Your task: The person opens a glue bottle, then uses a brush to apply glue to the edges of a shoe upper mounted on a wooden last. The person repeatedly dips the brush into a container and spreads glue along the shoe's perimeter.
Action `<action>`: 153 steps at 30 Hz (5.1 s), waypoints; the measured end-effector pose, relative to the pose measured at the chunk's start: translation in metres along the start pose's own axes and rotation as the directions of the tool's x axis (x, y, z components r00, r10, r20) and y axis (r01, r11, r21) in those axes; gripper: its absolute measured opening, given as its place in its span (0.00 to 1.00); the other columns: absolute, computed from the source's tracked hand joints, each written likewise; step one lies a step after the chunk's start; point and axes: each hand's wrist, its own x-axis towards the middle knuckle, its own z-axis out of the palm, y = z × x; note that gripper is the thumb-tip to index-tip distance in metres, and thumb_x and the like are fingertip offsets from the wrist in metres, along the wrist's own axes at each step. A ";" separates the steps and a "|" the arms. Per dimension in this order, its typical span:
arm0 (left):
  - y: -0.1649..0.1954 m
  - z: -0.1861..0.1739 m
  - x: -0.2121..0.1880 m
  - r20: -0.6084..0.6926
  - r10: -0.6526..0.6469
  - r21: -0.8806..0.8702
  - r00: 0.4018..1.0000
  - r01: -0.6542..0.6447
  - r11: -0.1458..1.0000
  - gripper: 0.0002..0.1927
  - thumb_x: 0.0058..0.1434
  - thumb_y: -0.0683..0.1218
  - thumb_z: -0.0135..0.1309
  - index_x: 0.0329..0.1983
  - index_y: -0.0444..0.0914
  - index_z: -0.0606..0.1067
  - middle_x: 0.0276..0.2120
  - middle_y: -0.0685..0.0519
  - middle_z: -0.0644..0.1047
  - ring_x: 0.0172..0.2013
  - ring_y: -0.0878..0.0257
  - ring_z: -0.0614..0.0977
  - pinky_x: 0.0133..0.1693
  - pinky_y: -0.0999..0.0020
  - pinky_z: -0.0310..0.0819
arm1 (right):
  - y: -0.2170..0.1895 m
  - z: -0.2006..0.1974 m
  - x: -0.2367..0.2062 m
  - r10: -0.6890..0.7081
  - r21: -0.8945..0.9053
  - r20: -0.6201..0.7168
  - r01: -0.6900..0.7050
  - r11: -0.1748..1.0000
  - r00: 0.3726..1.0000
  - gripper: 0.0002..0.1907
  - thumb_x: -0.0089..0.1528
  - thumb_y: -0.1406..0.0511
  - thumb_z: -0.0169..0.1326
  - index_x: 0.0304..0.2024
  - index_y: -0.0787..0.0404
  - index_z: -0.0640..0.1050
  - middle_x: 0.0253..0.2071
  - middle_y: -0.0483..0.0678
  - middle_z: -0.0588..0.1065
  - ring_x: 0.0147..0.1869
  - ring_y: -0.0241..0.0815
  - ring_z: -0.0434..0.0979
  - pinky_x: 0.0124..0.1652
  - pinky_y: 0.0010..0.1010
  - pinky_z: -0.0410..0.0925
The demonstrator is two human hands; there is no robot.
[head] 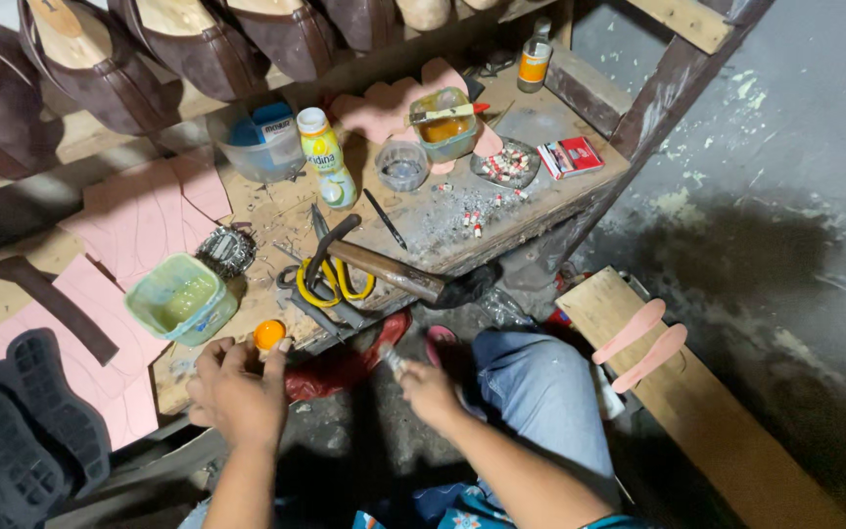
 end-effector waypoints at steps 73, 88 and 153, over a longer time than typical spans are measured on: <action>-0.001 0.004 -0.003 -0.006 0.013 -0.002 1.000 -0.013 1.000 0.18 0.56 0.57 0.66 0.40 0.40 0.82 0.62 0.53 0.71 0.59 0.46 0.67 0.56 0.43 0.56 | -0.019 -0.034 0.022 -0.121 0.173 0.004 0.119 0.978 0.993 0.08 0.68 0.61 0.54 0.47 0.55 0.80 0.24 0.37 0.67 0.23 0.27 0.63 0.22 0.21 0.57; 0.000 0.001 -0.003 0.001 -0.002 -0.002 1.000 0.002 1.000 0.20 0.57 0.59 0.66 0.44 0.41 0.83 0.60 0.53 0.72 0.58 0.48 0.68 0.54 0.45 0.56 | -0.015 -0.045 0.016 0.039 0.017 0.058 -0.040 0.999 0.998 0.10 0.69 0.55 0.50 0.42 0.52 0.71 0.25 0.43 0.68 0.20 0.36 0.64 0.19 0.29 0.60; 0.030 -0.171 -0.121 0.030 0.366 -0.667 0.930 -0.254 0.700 0.13 0.66 0.43 0.53 0.52 0.36 0.78 0.48 0.47 0.82 0.51 0.51 0.82 0.61 0.57 0.65 | -0.221 0.028 -0.222 -0.642 0.141 0.681 0.797 0.587 0.352 0.11 0.59 0.74 0.62 0.45 0.65 0.80 0.47 0.51 0.76 0.52 0.43 0.77 0.54 0.30 0.69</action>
